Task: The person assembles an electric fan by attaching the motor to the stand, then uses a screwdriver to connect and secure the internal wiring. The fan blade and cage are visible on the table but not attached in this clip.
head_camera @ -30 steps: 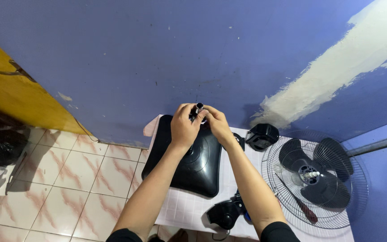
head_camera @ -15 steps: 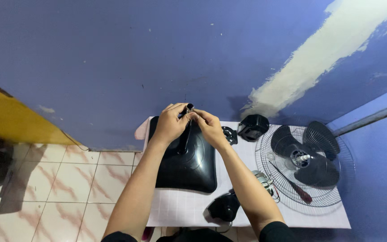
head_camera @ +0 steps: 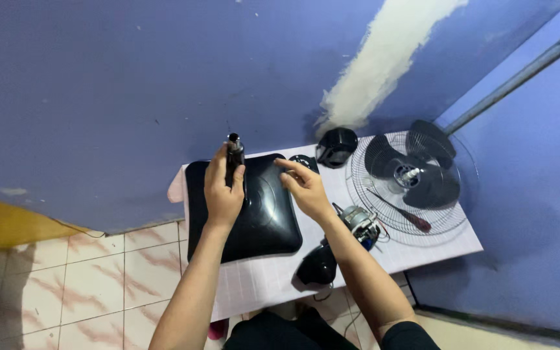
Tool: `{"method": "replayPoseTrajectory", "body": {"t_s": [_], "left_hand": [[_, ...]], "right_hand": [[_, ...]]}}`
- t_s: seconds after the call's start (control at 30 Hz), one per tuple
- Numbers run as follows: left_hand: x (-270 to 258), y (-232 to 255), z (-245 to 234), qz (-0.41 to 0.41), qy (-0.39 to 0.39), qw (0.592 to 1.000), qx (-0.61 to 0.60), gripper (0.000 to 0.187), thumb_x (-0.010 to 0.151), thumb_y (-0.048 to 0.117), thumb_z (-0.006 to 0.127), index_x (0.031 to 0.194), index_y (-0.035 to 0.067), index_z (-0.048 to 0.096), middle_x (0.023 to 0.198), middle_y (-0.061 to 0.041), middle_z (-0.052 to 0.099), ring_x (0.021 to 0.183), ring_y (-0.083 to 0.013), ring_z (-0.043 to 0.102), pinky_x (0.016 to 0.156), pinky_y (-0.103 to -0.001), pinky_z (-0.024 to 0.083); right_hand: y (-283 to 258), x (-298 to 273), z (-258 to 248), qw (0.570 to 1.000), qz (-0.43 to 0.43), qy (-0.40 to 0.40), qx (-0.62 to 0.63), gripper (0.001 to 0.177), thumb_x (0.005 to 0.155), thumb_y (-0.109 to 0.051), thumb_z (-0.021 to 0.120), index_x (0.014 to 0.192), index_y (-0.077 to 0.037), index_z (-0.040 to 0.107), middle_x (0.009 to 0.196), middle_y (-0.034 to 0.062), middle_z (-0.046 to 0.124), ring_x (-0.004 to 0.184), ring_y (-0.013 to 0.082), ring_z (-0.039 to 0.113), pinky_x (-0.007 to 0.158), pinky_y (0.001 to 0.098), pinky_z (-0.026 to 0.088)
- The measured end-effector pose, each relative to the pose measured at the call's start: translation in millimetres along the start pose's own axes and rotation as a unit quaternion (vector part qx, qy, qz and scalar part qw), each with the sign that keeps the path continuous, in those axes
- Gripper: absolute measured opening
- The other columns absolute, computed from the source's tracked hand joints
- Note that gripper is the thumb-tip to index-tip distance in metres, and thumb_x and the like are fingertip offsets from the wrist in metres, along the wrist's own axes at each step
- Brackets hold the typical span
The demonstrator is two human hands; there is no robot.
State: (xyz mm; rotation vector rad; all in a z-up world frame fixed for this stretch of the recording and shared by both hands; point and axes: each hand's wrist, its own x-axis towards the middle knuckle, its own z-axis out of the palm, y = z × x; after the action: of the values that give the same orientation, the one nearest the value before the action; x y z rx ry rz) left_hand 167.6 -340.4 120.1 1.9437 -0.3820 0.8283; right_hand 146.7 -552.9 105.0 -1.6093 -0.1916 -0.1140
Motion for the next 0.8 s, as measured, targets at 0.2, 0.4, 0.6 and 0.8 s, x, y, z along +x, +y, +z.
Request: {"method": "replayPoseTrajectory", "body": {"t_s": [0.2,0.4,0.6,0.8], "left_hand": [[-95.2,19.7,47.3,-0.083,-0.056,0.995,0.023,0.050,0.095,0.020,0.069,0.137,-0.002,0.054,0.138,-0.026,0.049,0.130,-0.0415,0.048,0.110,-0.047,0.040],[-177.9,45.5,111.5,-0.221,-0.318,0.922,-0.017,0.044,0.094,0.030,0.067,0.129,0.005,0.061,0.126,-0.016,0.066,0.121,-0.0340,0.060,0.106,-0.043,0.046],[-224.2,73.2,163.2,-0.267,-0.487,0.814,0.169,0.077,0.082,0.047,0.077,0.139,0.004,0.050,0.134,-0.021,0.056,0.124,-0.0399,0.054,0.103,-0.050,0.045],[-235.7,82.2,181.3,-0.284,-0.551,0.741,0.257,0.102,0.067,0.062,0.086,0.143,0.005,0.047,0.135,-0.019,0.056,0.129,-0.0376,0.053,0.107,-0.049,0.045]], "right_hand": [[-0.7,-56.3,-91.9,0.990,0.055,0.129,-0.032,0.027,0.100,-0.008,0.060,0.125,-0.001,0.069,0.113,0.0073,0.076,0.093,0.0093,0.069,0.078,0.0249,0.056],[40.2,-120.8,-185.8,0.974,0.096,0.194,-0.065,0.024,0.099,-0.006,0.061,0.120,0.001,0.071,0.108,0.0073,0.076,0.087,0.0099,0.066,0.076,0.0247,0.053],[103.3,-187.0,-264.1,0.961,0.163,0.209,-0.083,0.022,0.098,-0.007,0.062,0.116,0.000,0.073,0.102,0.0064,0.077,0.083,0.0104,0.068,0.070,0.0253,0.056],[152.8,-220.5,-281.0,0.956,0.241,0.146,-0.081,0.023,0.095,-0.011,0.065,0.115,-0.002,0.072,0.097,0.0056,0.076,0.076,0.0095,0.065,0.064,0.0267,0.056]]}}
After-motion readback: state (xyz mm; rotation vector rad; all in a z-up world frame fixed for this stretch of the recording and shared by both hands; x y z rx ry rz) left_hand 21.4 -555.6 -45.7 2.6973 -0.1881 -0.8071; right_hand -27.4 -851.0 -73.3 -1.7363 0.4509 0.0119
